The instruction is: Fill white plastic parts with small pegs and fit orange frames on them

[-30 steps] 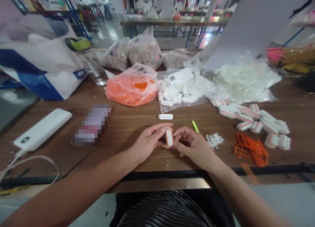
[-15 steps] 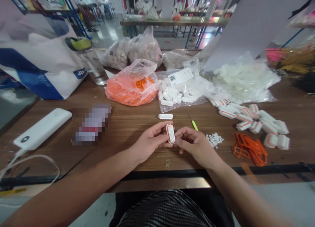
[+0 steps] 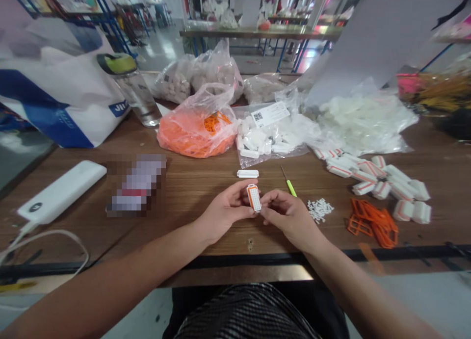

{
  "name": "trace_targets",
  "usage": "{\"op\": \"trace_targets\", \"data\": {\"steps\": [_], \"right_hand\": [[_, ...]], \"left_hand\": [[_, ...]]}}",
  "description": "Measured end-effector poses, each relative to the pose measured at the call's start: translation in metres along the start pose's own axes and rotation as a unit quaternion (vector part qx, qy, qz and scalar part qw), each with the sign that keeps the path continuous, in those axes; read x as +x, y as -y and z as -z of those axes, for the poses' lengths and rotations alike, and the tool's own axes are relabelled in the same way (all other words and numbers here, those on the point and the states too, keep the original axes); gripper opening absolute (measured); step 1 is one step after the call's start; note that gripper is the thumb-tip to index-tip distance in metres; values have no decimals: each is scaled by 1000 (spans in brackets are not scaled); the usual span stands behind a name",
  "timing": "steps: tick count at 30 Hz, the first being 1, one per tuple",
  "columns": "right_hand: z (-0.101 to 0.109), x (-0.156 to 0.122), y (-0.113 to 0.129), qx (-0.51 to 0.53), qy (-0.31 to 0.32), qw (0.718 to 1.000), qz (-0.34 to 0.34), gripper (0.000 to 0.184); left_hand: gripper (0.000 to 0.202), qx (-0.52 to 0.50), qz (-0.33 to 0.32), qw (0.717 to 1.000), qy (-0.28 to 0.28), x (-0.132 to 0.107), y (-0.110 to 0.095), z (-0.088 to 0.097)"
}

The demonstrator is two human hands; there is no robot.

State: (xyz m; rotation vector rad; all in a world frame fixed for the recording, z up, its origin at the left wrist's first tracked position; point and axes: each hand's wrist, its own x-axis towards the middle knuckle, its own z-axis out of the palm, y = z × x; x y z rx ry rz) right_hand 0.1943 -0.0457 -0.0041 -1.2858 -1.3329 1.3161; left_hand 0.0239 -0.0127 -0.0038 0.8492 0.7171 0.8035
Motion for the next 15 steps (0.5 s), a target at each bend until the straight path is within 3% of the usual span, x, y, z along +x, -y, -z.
{"op": "trace_targets", "data": {"steps": [8, 15], "right_hand": [[-3, 0, -2, -44, -47, 997, 33, 8], [-7, -6, 0, -80, -60, 992, 81, 7]], "left_hand": [[40, 52, -18, 998, 12, -1, -1, 1], [33, 135, -57, 989, -14, -2, -2, 3]]}}
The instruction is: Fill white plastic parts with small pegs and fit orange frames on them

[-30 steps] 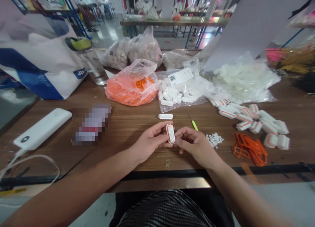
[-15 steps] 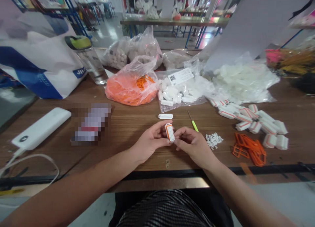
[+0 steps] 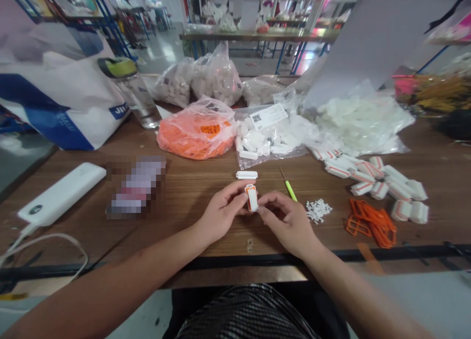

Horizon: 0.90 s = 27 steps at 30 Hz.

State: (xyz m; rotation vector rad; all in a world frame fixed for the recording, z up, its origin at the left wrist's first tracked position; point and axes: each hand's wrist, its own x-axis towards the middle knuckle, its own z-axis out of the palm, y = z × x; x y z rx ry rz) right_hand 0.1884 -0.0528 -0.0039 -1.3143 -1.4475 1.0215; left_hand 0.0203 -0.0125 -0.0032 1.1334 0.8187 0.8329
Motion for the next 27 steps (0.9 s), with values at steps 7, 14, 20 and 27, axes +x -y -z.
{"op": "trace_targets", "data": {"steps": [7, 14, 20, 27], "right_hand": [[-4, -1, -2, 5, -15, 1000, 12, 15], [-5, 0, -5, 13, -5, 1000, 17, 16], [-6, 0, 4, -65, -50, 996, 34, 11], [120, 26, 18, -328, -202, 921, -62, 19]], "left_hand": [[28, 75, -52, 996, -5, -2, -3, -1], [24, 82, -29, 996, -10, -4, -7, -2], [30, 147, -63, 987, 13, 0, -2, 5], [38, 140, -36, 989, -16, 7, 2, 9]]}}
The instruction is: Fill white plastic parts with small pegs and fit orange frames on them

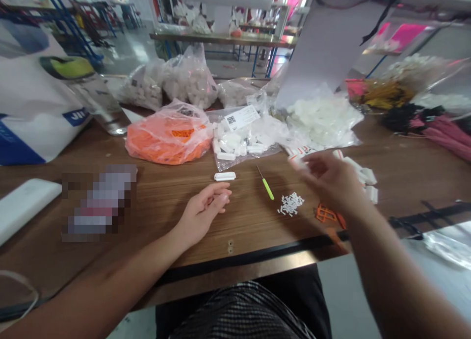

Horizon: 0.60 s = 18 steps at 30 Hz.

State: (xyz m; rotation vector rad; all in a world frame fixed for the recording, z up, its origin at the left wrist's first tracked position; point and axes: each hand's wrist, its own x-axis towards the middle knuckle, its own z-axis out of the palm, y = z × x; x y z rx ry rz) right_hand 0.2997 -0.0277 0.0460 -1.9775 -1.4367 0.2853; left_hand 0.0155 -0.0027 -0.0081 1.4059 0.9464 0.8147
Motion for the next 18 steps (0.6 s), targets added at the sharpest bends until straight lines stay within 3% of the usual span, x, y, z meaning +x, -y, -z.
{"op": "trace_targets", "data": {"steps": [1, 4, 6, 8, 11, 15, 18], "right_hand": [[15, 16, -15, -71, -30, 997, -29, 20], [46, 55, -58, -190, -29, 979, -61, 10], [55, 67, -75, -237, -27, 968, -81, 9], [54, 69, -76, -261, -57, 962, -52, 13], [34, 60, -53, -224, -60, 972, 25, 18], [-20, 56, -6, -116, 78, 983, 120, 20], [-58, 73, 18, -80, 117, 969, 202, 26]], "left_hand": [[36, 3, 3, 1000, -1, 0, 0, 0], [31, 5, 3, 1000, -14, 0, 1, -1], [25, 15, -1, 1000, -21, 0, 1, -2], [19, 37, -6, 999, -16, 0, 2, -2], [17, 58, -16, 998, -7, -1, 2, -2], [16, 57, -14, 998, -4, -1, 2, 0], [16, 59, -21, 998, 2, -2, 3, 1]]}}
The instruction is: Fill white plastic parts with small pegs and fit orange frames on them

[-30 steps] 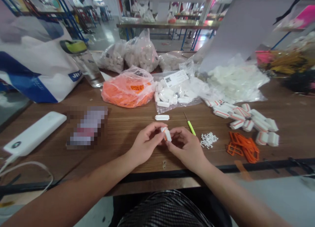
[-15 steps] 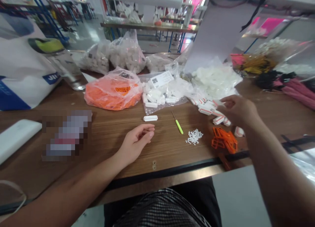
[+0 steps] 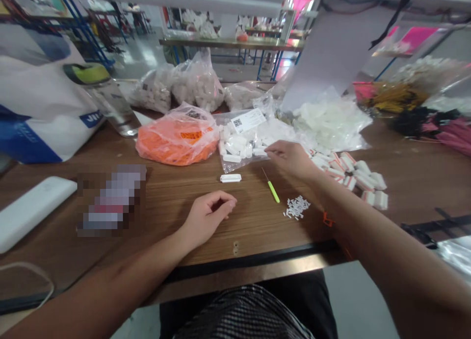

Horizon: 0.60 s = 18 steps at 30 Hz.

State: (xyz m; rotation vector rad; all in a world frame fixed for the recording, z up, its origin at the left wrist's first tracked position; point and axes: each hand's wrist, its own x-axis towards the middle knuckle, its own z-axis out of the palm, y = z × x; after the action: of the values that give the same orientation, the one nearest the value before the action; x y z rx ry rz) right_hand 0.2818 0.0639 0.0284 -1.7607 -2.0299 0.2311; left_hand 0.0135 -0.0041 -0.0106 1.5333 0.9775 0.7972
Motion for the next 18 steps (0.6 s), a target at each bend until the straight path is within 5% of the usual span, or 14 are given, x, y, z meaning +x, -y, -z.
{"op": "trace_targets", "data": {"steps": [7, 18], "right_hand": [[-14, 63, -3, -140, 92, 986, -5, 26], [-24, 79, 3, -217, 153, 964, -26, 52]], "left_hand": [[17, 0, 6, 1000, 8, -2, 1, 1], [19, -11, 8, 1000, 9, 0, 0, -1]]}}
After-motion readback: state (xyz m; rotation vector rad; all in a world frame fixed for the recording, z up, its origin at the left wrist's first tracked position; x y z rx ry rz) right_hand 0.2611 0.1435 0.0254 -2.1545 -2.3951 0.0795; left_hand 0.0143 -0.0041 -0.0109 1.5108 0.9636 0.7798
